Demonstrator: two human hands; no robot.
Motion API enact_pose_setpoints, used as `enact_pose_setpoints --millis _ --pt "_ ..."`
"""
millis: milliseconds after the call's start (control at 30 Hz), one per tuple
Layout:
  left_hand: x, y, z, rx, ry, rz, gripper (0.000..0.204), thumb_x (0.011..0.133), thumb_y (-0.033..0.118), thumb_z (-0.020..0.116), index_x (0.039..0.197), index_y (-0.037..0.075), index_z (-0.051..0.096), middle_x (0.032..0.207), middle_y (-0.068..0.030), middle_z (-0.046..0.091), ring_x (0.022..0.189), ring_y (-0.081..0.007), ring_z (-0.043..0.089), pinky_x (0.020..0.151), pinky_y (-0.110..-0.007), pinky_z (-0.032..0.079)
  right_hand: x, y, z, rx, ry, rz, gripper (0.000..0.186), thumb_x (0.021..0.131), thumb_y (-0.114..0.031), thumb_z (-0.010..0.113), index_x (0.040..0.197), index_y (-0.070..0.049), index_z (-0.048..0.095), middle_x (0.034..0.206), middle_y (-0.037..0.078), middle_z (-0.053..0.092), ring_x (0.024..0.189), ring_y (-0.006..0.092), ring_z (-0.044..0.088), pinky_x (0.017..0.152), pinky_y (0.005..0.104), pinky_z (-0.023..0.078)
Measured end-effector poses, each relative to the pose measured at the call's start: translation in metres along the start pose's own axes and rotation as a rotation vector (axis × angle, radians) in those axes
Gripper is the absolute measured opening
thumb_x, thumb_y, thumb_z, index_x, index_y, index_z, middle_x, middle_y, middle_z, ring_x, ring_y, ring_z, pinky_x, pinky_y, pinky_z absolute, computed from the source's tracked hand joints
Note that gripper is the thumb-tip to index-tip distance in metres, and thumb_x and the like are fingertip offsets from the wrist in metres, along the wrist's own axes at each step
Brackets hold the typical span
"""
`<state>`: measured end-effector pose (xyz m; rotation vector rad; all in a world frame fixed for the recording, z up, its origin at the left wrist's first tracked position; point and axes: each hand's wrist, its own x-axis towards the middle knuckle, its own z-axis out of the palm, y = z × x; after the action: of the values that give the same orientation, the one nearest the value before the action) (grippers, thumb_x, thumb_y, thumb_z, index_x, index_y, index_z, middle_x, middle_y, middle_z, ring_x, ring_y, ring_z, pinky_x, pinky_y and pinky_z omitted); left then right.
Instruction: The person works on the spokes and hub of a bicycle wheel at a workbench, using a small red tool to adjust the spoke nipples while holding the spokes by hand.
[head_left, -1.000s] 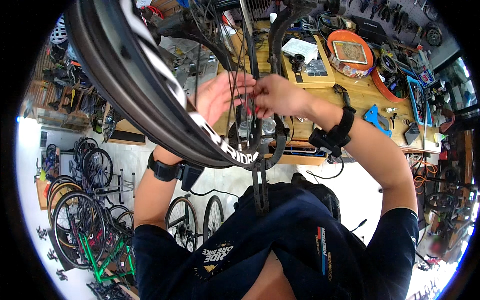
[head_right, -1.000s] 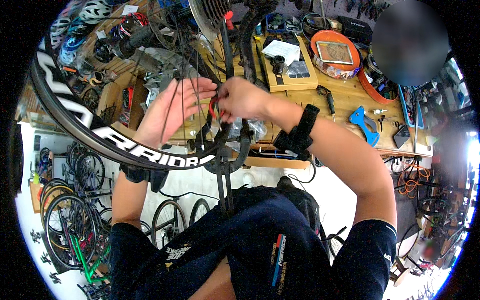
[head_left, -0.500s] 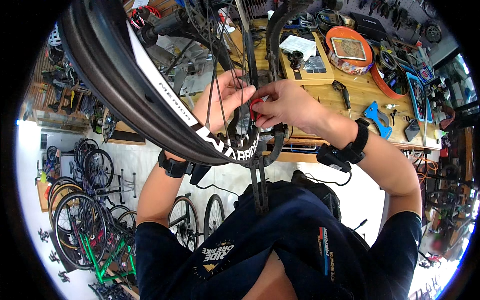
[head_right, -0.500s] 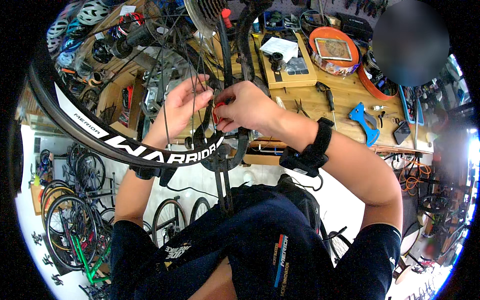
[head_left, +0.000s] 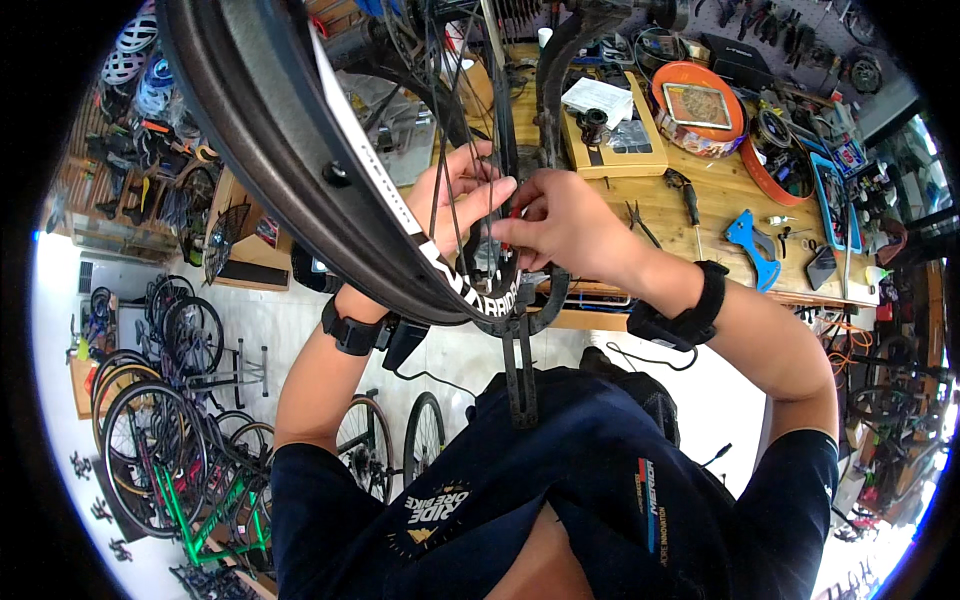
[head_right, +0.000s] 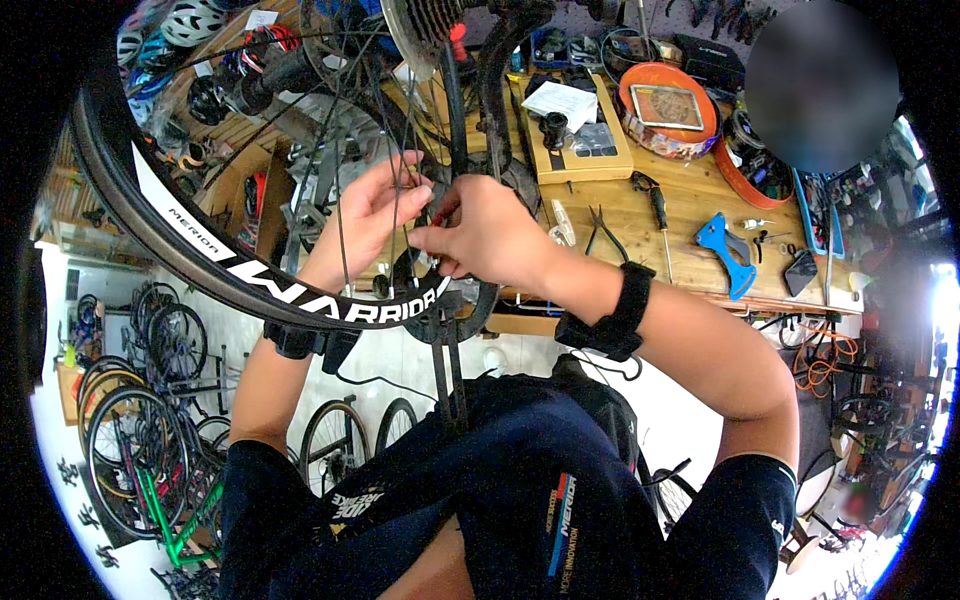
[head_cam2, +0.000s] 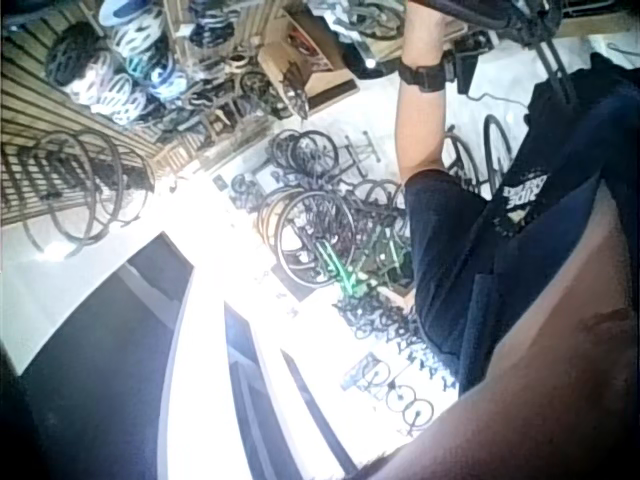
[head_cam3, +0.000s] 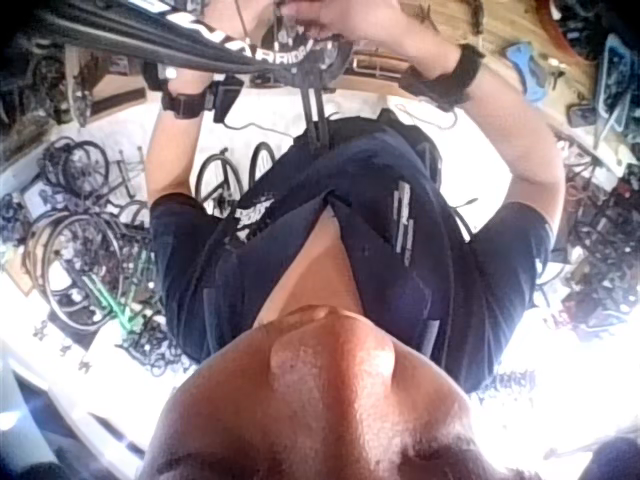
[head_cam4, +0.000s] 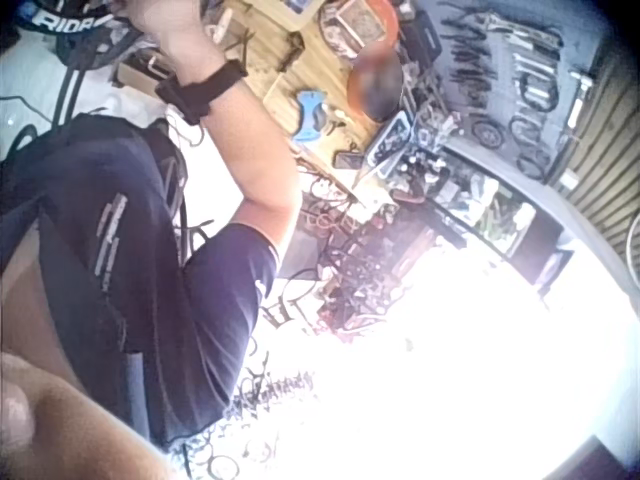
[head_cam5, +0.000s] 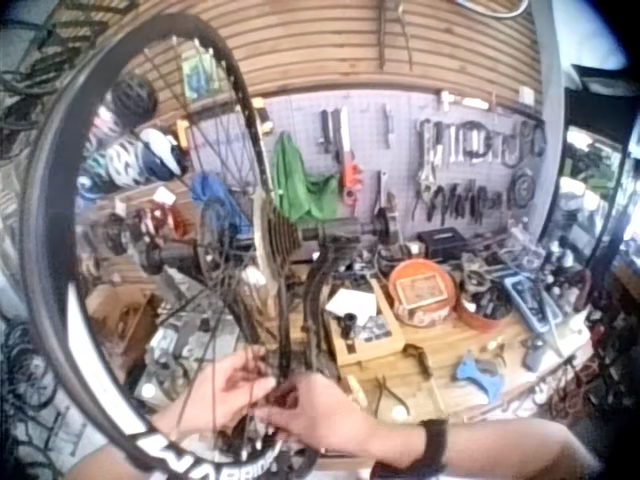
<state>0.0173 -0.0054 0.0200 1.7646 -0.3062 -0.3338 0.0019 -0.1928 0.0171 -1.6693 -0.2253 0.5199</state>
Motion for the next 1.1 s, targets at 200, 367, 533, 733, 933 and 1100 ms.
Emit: enact_pose_setpoints --millis 200,367,533,733,933,1100 --pt "0.0 -0.005 -0.002 -0.054 0.011 0.008 0.052 0.093 0.017 0.063 0.137 -0.001 0.041 0.11 -0.0038 0.057 0.103 -0.01 0.056 0.092 -0.027 0.045 0.006 0.01 0.013 -0.332 0.114 -0.293 0.04 0.076 -0.019 0.073 0.096 0.01 0.054 0.081 0.024 0.064 0.078 0.0385 0.065 0.073 0.0393 0.053" --pt "0.002 -0.005 0.0 -0.073 0.001 0.044 0.052 0.093 0.015 0.062 0.137 -0.003 0.04 0.109 -0.0038 0.058 0.103 -0.0107 0.056 0.093 -0.027 0.045 0.011 0.003 0.001 -0.442 -0.094 -0.29 0.038 0.08 -0.017 0.069 0.102 0.009 0.053 0.085 0.02 0.063 0.078 0.0284 0.063 0.072 0.0365 0.05" --pt "0.001 -0.012 -0.001 -0.08 0.012 0.088 0.05 0.094 0.015 0.061 0.136 -0.004 0.041 0.11 -0.0039 0.058 0.104 -0.0109 0.055 0.096 -0.026 0.042 0.03 0.016 -0.003 -0.248 -0.271 -0.343 0.045 0.083 -0.014 0.065 0.114 0.009 0.043 0.09 0.019 0.062 0.079 0.0236 0.061 0.07 0.0331 0.05" --pt "-0.021 -0.004 -0.011 0.21 0.084 -0.079 0.053 0.101 0.043 0.041 0.122 -0.003 0.057 0.104 -0.0051 0.063 0.098 -0.0114 0.055 0.089 -0.028 0.043 0.032 0.019 -0.02 -0.106 -0.424 -0.245 0.046 0.087 -0.012 0.067 0.119 0.003 0.037 0.091 0.012 0.061 0.077 0.0136 0.059 0.065 0.0301 0.048" --pt "-0.02 -0.015 -0.016 0.041 -0.251 -0.116 0.035 0.094 0.02 0.06 0.118 -0.005 0.054 0.104 -0.0069 0.063 0.1 -0.0105 0.058 0.09 -0.027 0.045 0.013 0.009 -0.018 -0.588 -0.166 -0.462 0.048 0.083 -0.016 0.073 0.109 0.003 0.038 0.085 0.015 0.064 0.073 0.017 0.061 0.064 0.0317 0.049" --pt "-0.009 -0.021 -0.007 -0.015 -0.258 -0.114 0.029 0.091 0.024 0.066 0.102 -0.003 0.061 0.09 -0.003 0.064 0.081 -0.0076 0.058 0.073 -0.023 0.047 0.026 0.0 -0.035 -0.353 -0.486 -0.32 0.041 0.085 -0.011 0.071 0.107 -0.001 0.038 0.083 0.008 0.065 0.076 0.0124 0.061 0.061 0.0288 0.047"
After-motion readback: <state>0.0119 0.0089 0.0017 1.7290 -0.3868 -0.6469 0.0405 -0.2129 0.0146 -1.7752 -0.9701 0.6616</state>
